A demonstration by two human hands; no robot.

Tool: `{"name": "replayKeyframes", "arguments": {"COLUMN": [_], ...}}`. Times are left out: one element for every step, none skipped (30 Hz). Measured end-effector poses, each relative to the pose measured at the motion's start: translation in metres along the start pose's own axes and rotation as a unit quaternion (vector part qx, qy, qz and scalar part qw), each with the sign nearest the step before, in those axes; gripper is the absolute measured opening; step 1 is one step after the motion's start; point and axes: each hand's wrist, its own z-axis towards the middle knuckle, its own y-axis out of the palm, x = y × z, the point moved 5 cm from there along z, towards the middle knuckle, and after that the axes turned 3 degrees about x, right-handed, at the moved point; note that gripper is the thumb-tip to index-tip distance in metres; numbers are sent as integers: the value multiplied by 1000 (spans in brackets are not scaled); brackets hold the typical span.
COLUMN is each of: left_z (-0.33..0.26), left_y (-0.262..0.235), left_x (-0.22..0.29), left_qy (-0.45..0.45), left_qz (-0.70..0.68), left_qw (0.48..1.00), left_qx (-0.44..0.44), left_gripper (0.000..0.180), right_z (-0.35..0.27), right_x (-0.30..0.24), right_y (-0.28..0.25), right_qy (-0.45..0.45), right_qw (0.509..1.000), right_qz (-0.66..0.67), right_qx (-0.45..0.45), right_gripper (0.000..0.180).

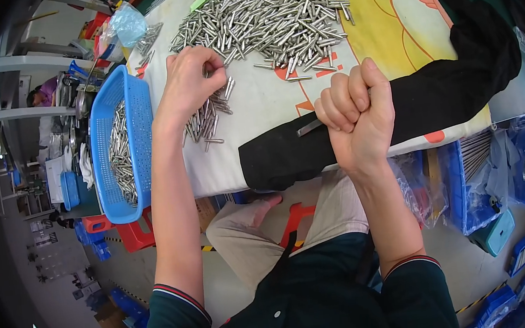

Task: Assembling small metal components into a fabric sleeve at a workbench.

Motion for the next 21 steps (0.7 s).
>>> {"name": "replayKeyframes", "arguments": {"left_z": [1, -6, -10, -19, -28, -41, -52, -62, -72, -77, -81, -82, -83, -84, -85, -85, -84, -85, -84, -84, -84], "left_y": [-2, -11, -17, -27, -27, -27, -26, -25, -19, -14, -8, -4, -3, -2, -2, -3, -3, -3, -3, -3, -3], "left_x": [2, 9, 21, 36, 50, 63, 75, 82, 87, 89, 90, 92, 93, 95, 95, 95, 96, 95, 95, 95, 96], "left_qy": [4, 35, 42, 47, 57, 68, 78, 73, 68, 60, 59, 52, 45, 46, 41, 37, 38, 36, 34, 34, 34], "left_qz": [10, 13, -6, -25, -38, -53, -67, -78, -91, -99, -100, -99, -98, -100, -100, -100, -101, -102, -103, -102, -105], "left_qw": [1000, 998, 998, 997, 997, 996, 995, 994, 994, 993, 993, 994, 994, 994, 994, 994, 994, 994, 994, 994, 994], "left_qx": [-1, 48, 50, 51, 36, 22, 8, 1, -5, -2, -4, 7, 17, 16, 18, 20, 18, 16, 15, 14, 16], "left_gripper": [8, 8, 8, 8, 9, 10, 11, 12, 13, 13, 13, 13, 12, 12, 11, 11, 11, 10, 10, 10, 10], "right_z": [0, 0, 1, 0, 1, 1, 1, 0, -2, -5, -8, -12, -16, -20, -22, -23, -23, -22, -20, -18, -18], "right_x": [0, 1, 0, 0, -1, -2, -2, -2, -1, -1, -1, -1, 0, 0, 3, 5, 8, 10, 12, 14, 15], "right_y": [0, 1, 0, 0, -3, -3, -2, -1, 0, 3, 7, 11, 16, 22, 26, 30, 32, 32, 32, 32, 32], "right_qy": [1, 2, -2, -4, -7, -7, -7, -6, -5, -13, -22, -29, -36, -53, -58, -62, -61, -61, -57, -53, -55], "right_qw": [1000, 1000, 1000, 1000, 1000, 1000, 1000, 1000, 1000, 1000, 999, 999, 999, 998, 997, 996, 995, 996, 995, 995, 995], "right_qz": [0, -1, 0, 2, 2, 2, 5, 7, 6, 17, 28, 20, 13, -8, -32, -56, -65, -64, -70, -76, -79], "right_qx": [0, 2, -2, -6, -1, 1, 0, 0, 2, -4, -9, -21, -34, -39, -42, -44, -32, -32, -32, -33, -34], "right_gripper": [42, 42, 42, 42, 43, 43, 43, 43, 43, 44, 44, 45, 45, 45, 45, 45, 45, 45, 45, 45, 45]}}
